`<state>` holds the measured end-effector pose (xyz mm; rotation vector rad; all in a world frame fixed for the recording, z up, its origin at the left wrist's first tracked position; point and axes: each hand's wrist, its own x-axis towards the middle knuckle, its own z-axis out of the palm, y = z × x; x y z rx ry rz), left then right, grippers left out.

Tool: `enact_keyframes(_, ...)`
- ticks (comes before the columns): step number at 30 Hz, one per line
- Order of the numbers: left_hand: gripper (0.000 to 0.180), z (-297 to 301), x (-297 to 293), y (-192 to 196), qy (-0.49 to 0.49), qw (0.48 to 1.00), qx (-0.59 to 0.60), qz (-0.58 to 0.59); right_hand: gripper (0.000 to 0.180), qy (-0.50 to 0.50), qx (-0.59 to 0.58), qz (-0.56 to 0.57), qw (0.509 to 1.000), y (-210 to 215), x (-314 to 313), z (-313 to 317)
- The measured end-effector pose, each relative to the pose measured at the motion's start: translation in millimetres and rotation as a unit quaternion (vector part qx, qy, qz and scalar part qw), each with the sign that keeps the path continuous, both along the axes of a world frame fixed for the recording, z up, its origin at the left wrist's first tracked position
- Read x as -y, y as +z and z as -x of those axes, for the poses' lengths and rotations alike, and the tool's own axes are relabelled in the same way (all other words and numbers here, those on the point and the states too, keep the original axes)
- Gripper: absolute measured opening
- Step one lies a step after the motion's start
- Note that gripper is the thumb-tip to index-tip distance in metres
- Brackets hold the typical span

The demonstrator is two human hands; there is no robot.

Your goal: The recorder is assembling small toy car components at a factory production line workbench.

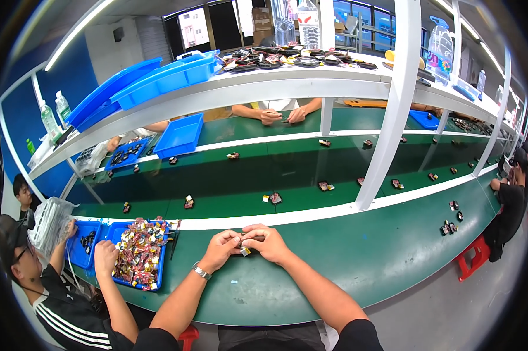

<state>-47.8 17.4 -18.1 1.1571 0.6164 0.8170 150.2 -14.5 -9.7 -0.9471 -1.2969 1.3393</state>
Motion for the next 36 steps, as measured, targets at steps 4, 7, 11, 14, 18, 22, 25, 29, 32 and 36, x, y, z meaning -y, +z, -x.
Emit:
enact_keyframes(4,0.015,3,-3,-2,-0.006,1.0,-0.024,0.001,0.014,0.001,0.0,-0.005,1.0,-2,0,1)
enact_keyframes(7,0.014,4,-4,-2,-0.016,1.0,-0.022,0.009,0.013,0.002,0.034,-0.025,0.999,-4,0,0)
enact_keyframes(11,0.013,6,-8,-5,-0.048,0.998,-0.026,0.024,0.012,-0.003,0.055,-0.041,0.998,-2,0,1)
enact_keyframes(14,0.014,12,-8,-3,-0.063,0.997,0.013,0.04,0.011,-0.01,0.074,-0.042,0.996,0,1,3)
enact_keyframes(18,0.013,11,-6,-3,-0.054,0.997,0.016,0.062,0.012,-0.048,0.148,-0.068,0.986,5,8,10)
enact_keyframes(22,0.011,2,-6,-2,-0.029,0.998,0.003,0.061,0.011,-0.115,0.27,-0.166,0.941,3,8,8)
enact_keyframes(25,0.016,3,-5,-2,-0.014,0.998,0.006,0.057,0.009,-0.147,0.305,-0.207,0.918,6,11,12)
enact_keyframes(29,0.025,2,-5,-4,-0.002,0.999,0.028,0.038,0.011,-0.158,0.346,-0.265,0.886,13,14,12)
enact_keyframes(32,0.029,3,-2,-1,0.007,0.999,0.036,0.03,0.011,-0.162,0.343,-0.287,0.88,12,14,15)
enact_keyframes(36,0.033,1,-4,-3,0.002,0.999,0.034,0.03,0.012,-0.169,0.338,-0.28,0.882,7,13,16)
